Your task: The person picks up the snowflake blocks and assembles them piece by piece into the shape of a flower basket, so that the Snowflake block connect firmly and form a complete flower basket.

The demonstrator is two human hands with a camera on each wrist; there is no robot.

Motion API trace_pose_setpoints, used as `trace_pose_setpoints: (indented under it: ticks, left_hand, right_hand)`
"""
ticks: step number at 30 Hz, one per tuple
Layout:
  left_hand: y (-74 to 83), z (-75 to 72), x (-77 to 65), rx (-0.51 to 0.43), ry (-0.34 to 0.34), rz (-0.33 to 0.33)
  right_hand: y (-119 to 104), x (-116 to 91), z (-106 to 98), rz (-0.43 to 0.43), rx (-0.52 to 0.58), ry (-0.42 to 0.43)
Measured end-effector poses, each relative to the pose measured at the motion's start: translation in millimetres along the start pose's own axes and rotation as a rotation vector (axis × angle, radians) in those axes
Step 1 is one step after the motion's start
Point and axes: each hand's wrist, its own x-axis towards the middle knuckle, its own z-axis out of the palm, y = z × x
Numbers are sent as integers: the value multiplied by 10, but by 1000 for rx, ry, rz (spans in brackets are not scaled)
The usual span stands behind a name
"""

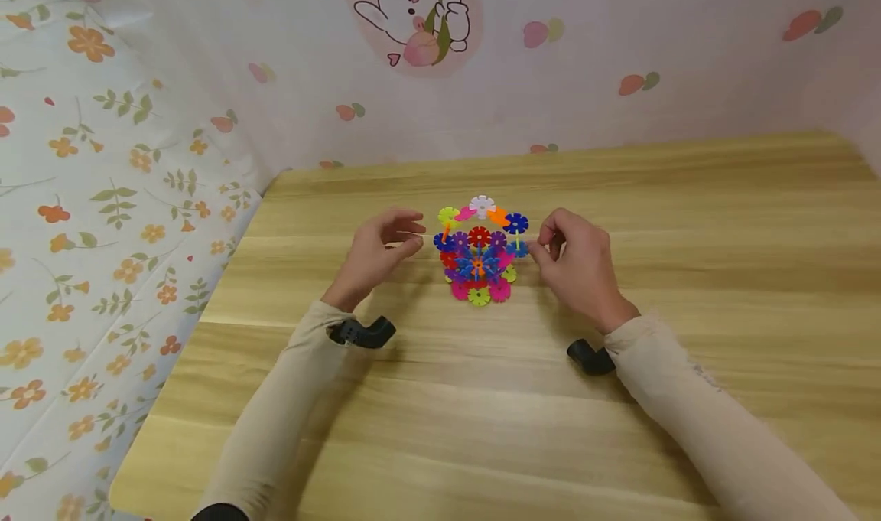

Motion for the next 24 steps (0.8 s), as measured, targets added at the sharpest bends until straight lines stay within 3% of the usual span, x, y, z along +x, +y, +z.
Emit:
trace_pose_setpoints:
  ticks: [2, 4, 6, 9, 15, 24]
  left_hand:
    - [-136, -19, 79, -139, -118, -139]
    - [-238, 10, 131, -256, -172, -207]
    - [-301, 51, 151, -324, -159, -228]
    - [-326, 96, 145, -414, -110, -235]
    - [-316, 115, 106, -491, -111, -272]
    - [-371, 133, 34, -467, -126, -268]
  right_hand:
    - [-137, -21, 47, -125, -63, 26]
    - [-285, -22, 135, -205, -122, -30]
    - [-410, 0, 244, -212, -183, -124]
    - [-499, 40, 402, -146, -257, -221]
    - [-553, 115, 631, -81, -343, -243]
    - [-580, 139, 870, -86, -427, -138]
